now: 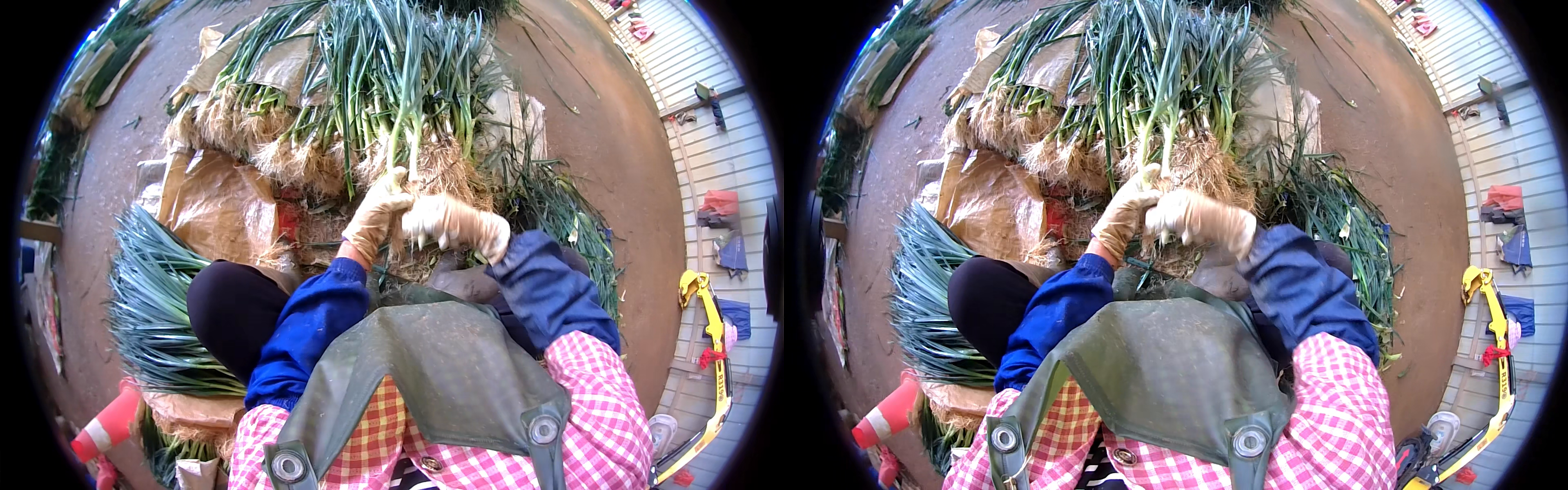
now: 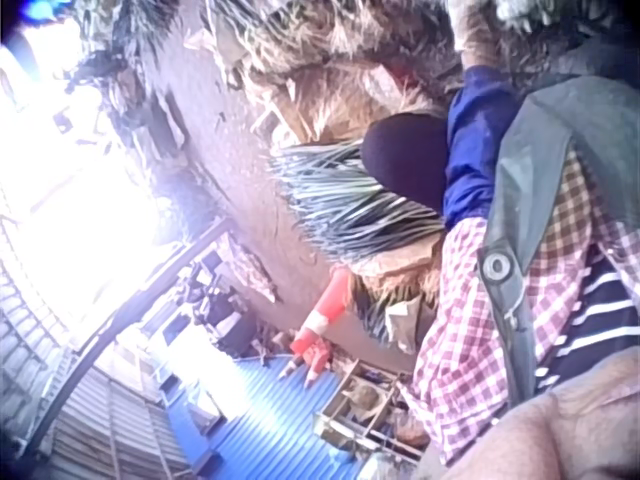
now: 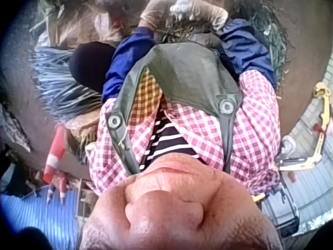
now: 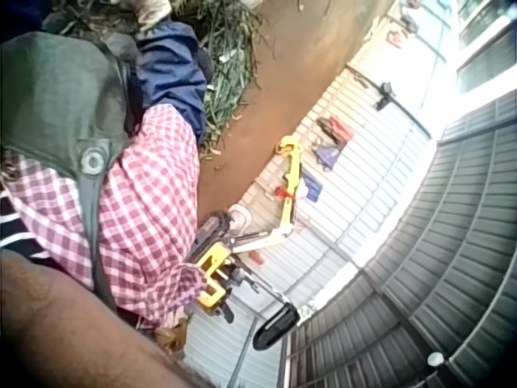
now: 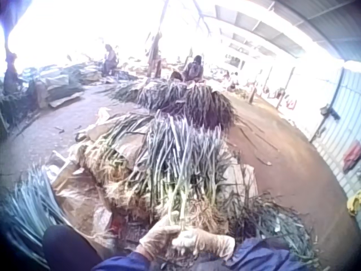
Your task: The person cleans and bundles long green plants by hand, removing dead leaves and debris from the roots before gathering them into a larger bundle.
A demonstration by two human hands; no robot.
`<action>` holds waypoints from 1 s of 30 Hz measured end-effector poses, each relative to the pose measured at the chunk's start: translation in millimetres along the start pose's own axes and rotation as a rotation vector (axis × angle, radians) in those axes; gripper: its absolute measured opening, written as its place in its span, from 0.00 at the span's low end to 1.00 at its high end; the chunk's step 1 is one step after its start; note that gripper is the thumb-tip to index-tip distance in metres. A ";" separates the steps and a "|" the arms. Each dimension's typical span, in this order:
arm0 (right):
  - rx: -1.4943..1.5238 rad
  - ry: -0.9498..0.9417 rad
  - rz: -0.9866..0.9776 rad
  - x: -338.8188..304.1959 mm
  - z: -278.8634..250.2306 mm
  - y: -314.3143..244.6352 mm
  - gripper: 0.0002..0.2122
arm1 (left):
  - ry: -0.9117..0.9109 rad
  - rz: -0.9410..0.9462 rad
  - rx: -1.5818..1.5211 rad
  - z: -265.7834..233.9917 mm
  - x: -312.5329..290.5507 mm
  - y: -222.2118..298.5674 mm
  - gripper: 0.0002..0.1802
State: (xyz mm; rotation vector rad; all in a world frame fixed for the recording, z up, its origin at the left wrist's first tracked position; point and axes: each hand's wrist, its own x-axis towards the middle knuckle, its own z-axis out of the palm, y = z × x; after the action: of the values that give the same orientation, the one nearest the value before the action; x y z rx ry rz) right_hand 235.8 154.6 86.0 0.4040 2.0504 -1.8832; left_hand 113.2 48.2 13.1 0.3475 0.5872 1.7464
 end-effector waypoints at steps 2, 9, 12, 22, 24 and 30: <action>-0.176 -0.272 0.313 -27.1 23.4 -16.9 0.13 | -0.039 0.062 -0.040 -14.8 1.1 3.0 0.24; -0.288 0.411 0.219 16.5 -52.5 62.0 0.08 | 0.204 -0.023 -0.002 -40.0 9.0 -21.0 0.19; 0.316 0.466 0.171 37.0 -54.3 38.4 0.13 | 0.290 -0.105 0.019 10.4 -0.5 -7.0 0.18; 0.749 0.188 0.043 91.0 -49.9 71.8 0.11 | 0.438 -0.092 0.231 -7.9 5.1 -13.9 0.07; 0.603 0.157 0.110 90.3 -52.3 66.1 0.11 | 0.500 -0.090 0.255 -5.6 1.8 -12.7 0.07; 0.480 0.235 0.141 85.1 -38.1 42.2 0.11 | 0.432 -0.069 0.141 -0.9 -1.1 -8.3 0.06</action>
State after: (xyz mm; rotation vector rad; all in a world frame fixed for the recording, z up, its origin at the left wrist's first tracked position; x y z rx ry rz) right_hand 174.5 195.2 14.7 0.8985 1.6221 -2.3187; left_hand 119.7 48.4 7.8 0.0414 1.0239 1.7259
